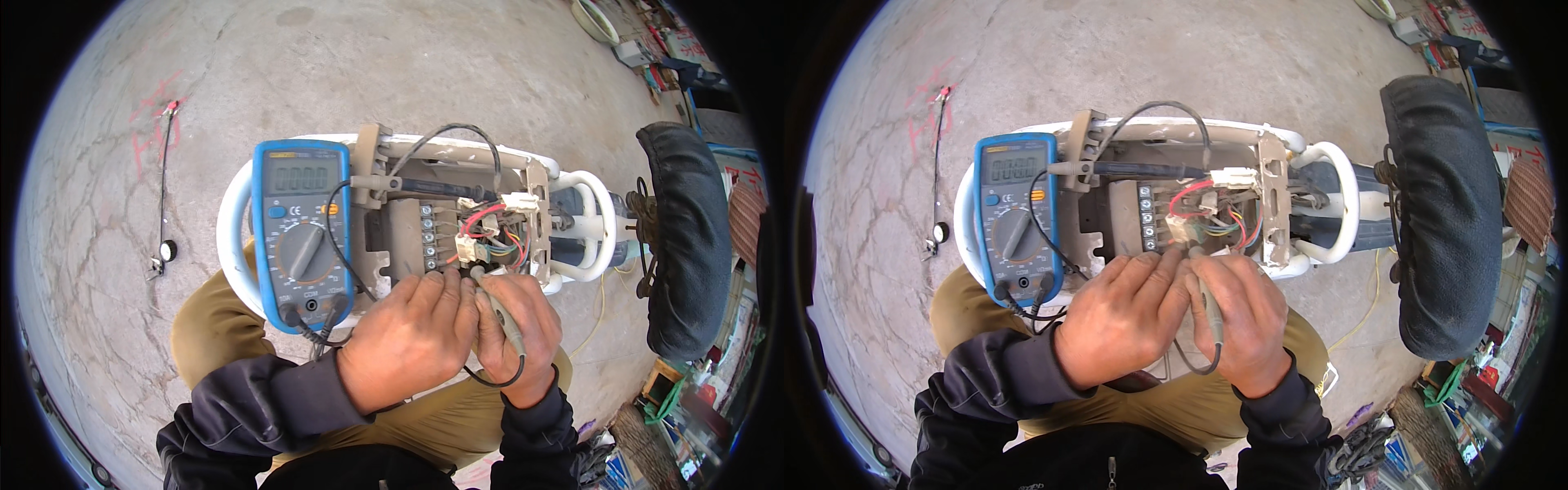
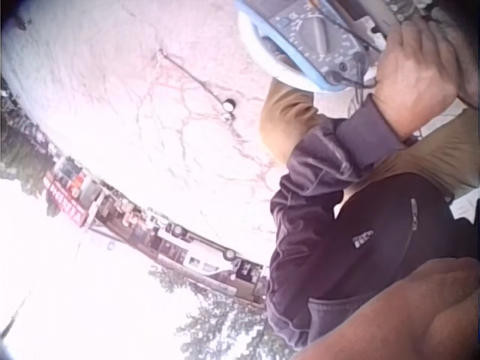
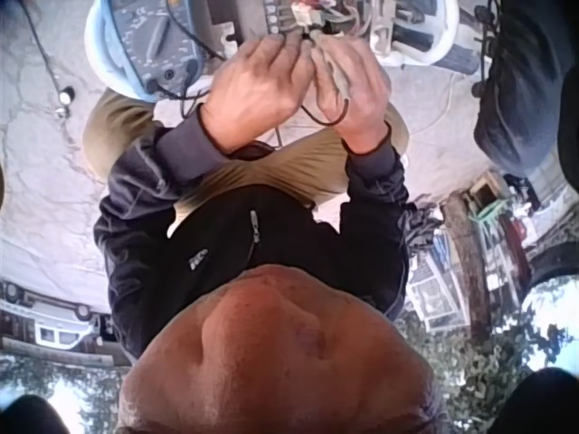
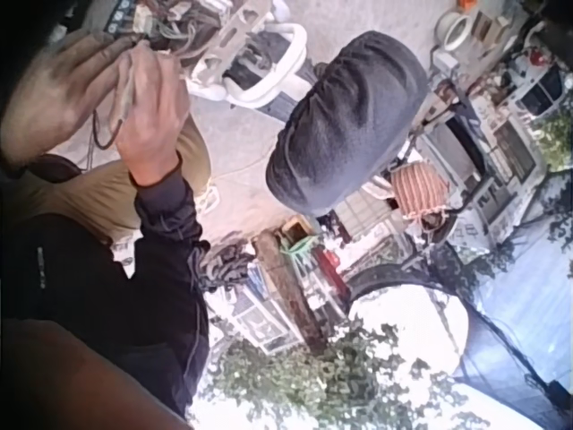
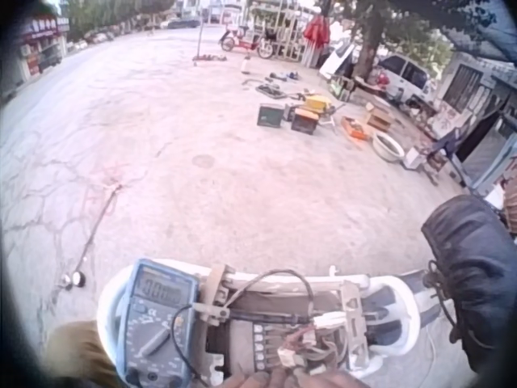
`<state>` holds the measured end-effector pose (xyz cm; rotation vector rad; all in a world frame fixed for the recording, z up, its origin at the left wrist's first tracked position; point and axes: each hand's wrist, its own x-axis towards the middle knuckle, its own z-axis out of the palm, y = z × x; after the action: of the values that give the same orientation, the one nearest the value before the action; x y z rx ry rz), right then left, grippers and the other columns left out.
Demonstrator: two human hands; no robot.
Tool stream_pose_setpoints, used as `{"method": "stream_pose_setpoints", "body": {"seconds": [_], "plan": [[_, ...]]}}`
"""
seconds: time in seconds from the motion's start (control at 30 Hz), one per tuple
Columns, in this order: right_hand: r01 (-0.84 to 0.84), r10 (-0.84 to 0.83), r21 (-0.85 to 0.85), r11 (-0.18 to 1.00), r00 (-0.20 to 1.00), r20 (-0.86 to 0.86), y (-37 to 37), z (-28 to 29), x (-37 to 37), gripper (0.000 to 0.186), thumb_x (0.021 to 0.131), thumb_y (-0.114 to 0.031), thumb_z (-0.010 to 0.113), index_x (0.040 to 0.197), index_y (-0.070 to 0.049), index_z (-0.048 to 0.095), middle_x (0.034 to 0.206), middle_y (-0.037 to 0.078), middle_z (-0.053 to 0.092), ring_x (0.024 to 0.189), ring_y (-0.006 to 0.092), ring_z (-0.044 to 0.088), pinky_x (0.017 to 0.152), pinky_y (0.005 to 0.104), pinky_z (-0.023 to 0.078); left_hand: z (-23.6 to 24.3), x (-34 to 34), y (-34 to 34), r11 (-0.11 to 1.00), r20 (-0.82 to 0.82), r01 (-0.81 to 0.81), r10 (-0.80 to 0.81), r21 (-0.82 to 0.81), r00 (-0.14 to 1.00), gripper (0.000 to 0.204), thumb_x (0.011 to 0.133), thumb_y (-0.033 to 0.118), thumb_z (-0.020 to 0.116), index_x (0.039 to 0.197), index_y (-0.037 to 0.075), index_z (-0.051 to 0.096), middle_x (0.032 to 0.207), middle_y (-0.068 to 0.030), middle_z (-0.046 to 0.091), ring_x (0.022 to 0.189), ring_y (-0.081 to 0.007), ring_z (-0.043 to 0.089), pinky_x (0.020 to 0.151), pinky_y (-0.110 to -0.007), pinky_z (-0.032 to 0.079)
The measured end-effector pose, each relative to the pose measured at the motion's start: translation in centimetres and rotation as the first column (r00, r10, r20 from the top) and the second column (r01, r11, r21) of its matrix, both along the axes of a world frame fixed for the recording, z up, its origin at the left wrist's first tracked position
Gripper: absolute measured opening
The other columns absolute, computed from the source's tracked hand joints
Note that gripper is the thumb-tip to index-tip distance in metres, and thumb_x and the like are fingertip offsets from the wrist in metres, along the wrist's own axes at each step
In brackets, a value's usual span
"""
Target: The person uses a multimeter to test continuity and voltage across multiple connectors and wires in a disassembled electric scooter. They probe individual pins in white plastic connectors and check connections to a relay block, moving the probes between different points throughout the clip.
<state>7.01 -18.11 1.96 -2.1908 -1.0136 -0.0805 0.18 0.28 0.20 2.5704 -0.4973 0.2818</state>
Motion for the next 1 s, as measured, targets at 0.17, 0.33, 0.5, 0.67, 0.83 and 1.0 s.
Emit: {"method": "stream_pose_setpoints", "body": {"seconds": [0.17, 0.33, 0.5, 0.67, 0.83, 1.0], "plan": [[0.02, -0.02, -0.002, 1.0, 0.998, 0.063, -0.53, -0.5, -0.08, 0.045, 0.082, 0.006, 0.085, 0.125, 0.002, 0.071, 0.107, 0.017, 0.076, 0.084, 0.0337, 0.074, 0.072, 0.0404, 0.06, 0.21, -0.04, 0.03, 1.0, -0.026, 0.014, -0.014, -0.025, 1.0, 0.042, 0.084, 0.011, 0.069, 0.119, -0.012, 0.072, 0.123, -0.0274, 0.076, 0.106, -0.0342, 0.074, 0.09, -0.041, 0.06], [0.01, -0.008, -0.022, 1.0, 0.997, 0.082, -0.66, -0.45, 0.11, 0.045, 0.08, 0.004, 0.088, 0.122, 0.002, 0.071, 0.101, 0.016, 0.076, 0.078, 0.0316, 0.074, 0.067, 0.0388, 0.059, 0.09, 0.1, 0.29, 0.999, 0.019, 0.009, -0.009, 0.036, 1.0, 0.044, 0.087, 0.017, 0.067, 0.119, -0.012, 0.074, 0.116, -0.0249, 0.078, 0.106, -0.0311, 0.074, 0.091, -0.038, 0.059], [0.002, 0.003, -0.063, 0.998, 0.997, 0.079, -0.61, 0.12, 0.1, 0.038, 0.078, 0.003, 0.087, 0.114, 0.004, 0.074, 0.096, 0.015, 0.075, 0.073, 0.03, 0.073, 0.063, 0.0375, 0.058, 0.22, 0.07, 0.42, 1.0, 0.011, 0.007, -0.007, 0.004, 1.0, 0.044, 0.087, 0.018, 0.067, 0.119, -0.011, 0.074, 0.115, -0.0256, 0.078, 0.106, -0.0318, 0.074, 0.09, -0.039, 0.06], [-0.027, 0.03, -0.058, 0.998, 0.998, 0.054, -0.67, 0.18, 0.17, 0.04, 0.073, 0.003, 0.087, 0.112, 0.005, 0.075, 0.095, 0.014, 0.075, 0.073, 0.029, 0.074, 0.063, 0.0369, 0.057, 0.28, 0.06, 0.34, 0.997, -0.017, -0.037, 0.036, -0.069, 0.999, 0.036, 0.088, 0.019, 0.068, 0.113, -0.007, 0.069, 0.116, -0.026, 0.077, 0.103, -0.0314, 0.075, 0.086, -0.038, 0.06], [-0.034, 0.038, -0.066, 0.997, 0.997, 0.063, -0.66, 0.23, 0.25, 0.044, 0.074, 0.004, 0.086, 0.116, 0.005, 0.075, 0.096, 0.015, 0.075, 0.074, 0.0299, 0.074, 0.065, 0.0374, 0.058, 0.59, -0.15, 0.28, 0.981, -0.098, -0.058, 0.04, -0.185, 0.994, 0.031, 0.087, 0.01, 0.068, 0.114, -0.007, 0.064, 0.122, -0.0277, 0.076, 0.105, -0.0383, 0.075, 0.089, -0.046, 0.062], [-0.015, 0.018, -0.058, 0.998, 0.999, 0.051, -0.37, 0.19, 0.26, 0.05, 0.076, 0.006, 0.083, 0.125, 0.005, 0.072, 0.1, 0.016, 0.075, 0.079, 0.0332, 0.074, 0.069, 0.0402, 0.059, 0.61, -0.14, 0.13, 0.977, -0.109, -0.077, 0.056, -0.198, 0.992, 0.04, 0.089, 0.009, 0.068, 0.125, -0.008, 0.062, 0.121, -0.0267, 0.076, 0.104, -0.0386, 0.075, 0.09, -0.045, 0.062]]}}
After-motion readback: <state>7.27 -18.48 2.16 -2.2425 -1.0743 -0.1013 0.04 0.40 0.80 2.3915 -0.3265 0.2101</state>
